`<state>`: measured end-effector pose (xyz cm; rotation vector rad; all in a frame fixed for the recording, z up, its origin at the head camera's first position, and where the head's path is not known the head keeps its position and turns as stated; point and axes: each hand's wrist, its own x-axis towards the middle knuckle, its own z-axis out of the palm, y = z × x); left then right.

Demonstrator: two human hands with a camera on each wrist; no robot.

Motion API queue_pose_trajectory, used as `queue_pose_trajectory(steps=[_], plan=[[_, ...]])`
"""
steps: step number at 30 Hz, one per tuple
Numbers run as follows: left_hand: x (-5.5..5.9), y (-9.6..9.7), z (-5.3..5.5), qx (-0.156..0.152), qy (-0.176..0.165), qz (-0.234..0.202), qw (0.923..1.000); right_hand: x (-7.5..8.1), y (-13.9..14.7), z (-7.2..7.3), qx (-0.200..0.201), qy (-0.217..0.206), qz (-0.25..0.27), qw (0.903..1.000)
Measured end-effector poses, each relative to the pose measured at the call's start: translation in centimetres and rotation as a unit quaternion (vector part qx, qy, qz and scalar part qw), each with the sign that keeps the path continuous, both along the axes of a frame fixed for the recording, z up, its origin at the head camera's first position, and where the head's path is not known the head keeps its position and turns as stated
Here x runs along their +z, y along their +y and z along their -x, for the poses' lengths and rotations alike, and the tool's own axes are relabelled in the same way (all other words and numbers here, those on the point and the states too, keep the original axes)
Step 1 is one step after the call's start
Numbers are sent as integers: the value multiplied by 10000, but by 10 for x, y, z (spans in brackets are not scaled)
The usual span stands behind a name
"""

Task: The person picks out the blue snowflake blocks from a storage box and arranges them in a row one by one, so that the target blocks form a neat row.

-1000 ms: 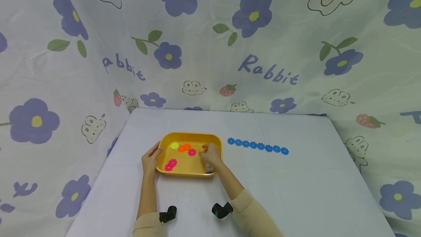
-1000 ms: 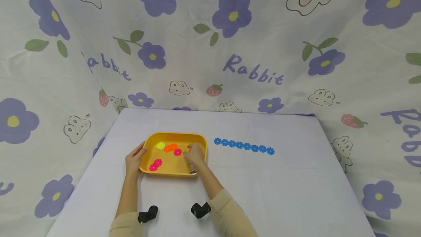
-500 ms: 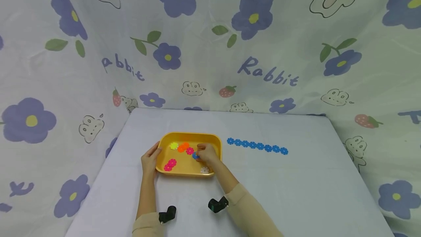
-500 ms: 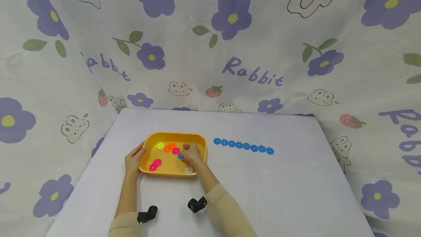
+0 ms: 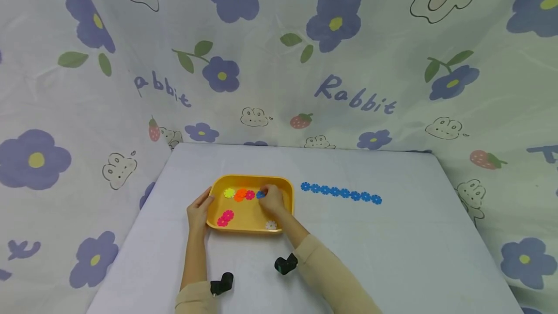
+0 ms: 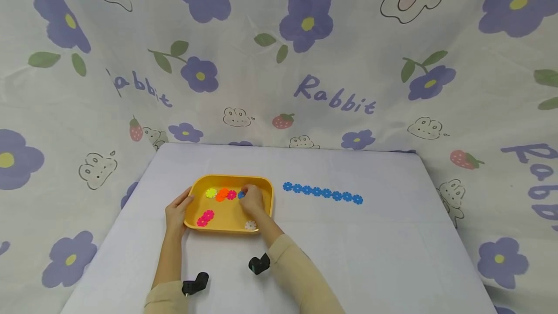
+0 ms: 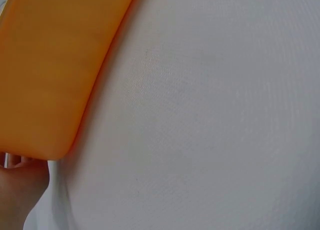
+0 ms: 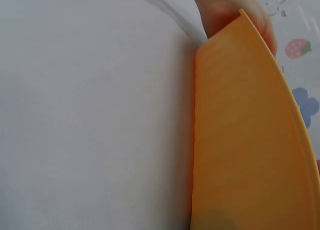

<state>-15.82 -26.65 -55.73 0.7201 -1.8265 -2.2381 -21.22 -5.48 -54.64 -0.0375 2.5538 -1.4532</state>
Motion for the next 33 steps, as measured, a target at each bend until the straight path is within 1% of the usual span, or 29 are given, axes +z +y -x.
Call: queue_pose_trajectory(steps=[3, 8, 12, 15, 25, 26, 27, 30, 31, 33], plan=[[1, 1, 0, -49, 33, 29, 10000, 1, -1, 1, -77, 155, -234, 9996], [0, 1, -1, 56, 84, 80, 9999, 0, -2, 4, -56, 293, -495, 9983], [-2, 1, -1, 129, 108, 103, 9998, -1, -2, 4, 136, 469, -828, 9954], [-4, 0, -2, 82, 122, 103, 9998, -2, -2, 2, 252, 641, -1020, 9924], [-6, 2, -2, 102, 191, 92, 9997, -3, 0, -2, 479, 857, -1310, 9865], [-6, 2, -3, 124, 187, 68, 9997, -4, 1, -2, 472, 836, -1229, 9878], [-6, 2, -3, 130, 179, 61, 9997, -4, 1, -2, 473, 749, -1042, 9906], [-6, 2, -3, 164, 172, 33, 9997, -4, 3, -1, 507, 451, -187, 9975], [-6, 2, -3, 162, 171, 33, 9997, -4, 3, -1, 529, 308, 156, 9980], [-6, 1, -3, 121, 183, 30, 9998, -3, 5, -1, 641, 74, 729, 9952]])
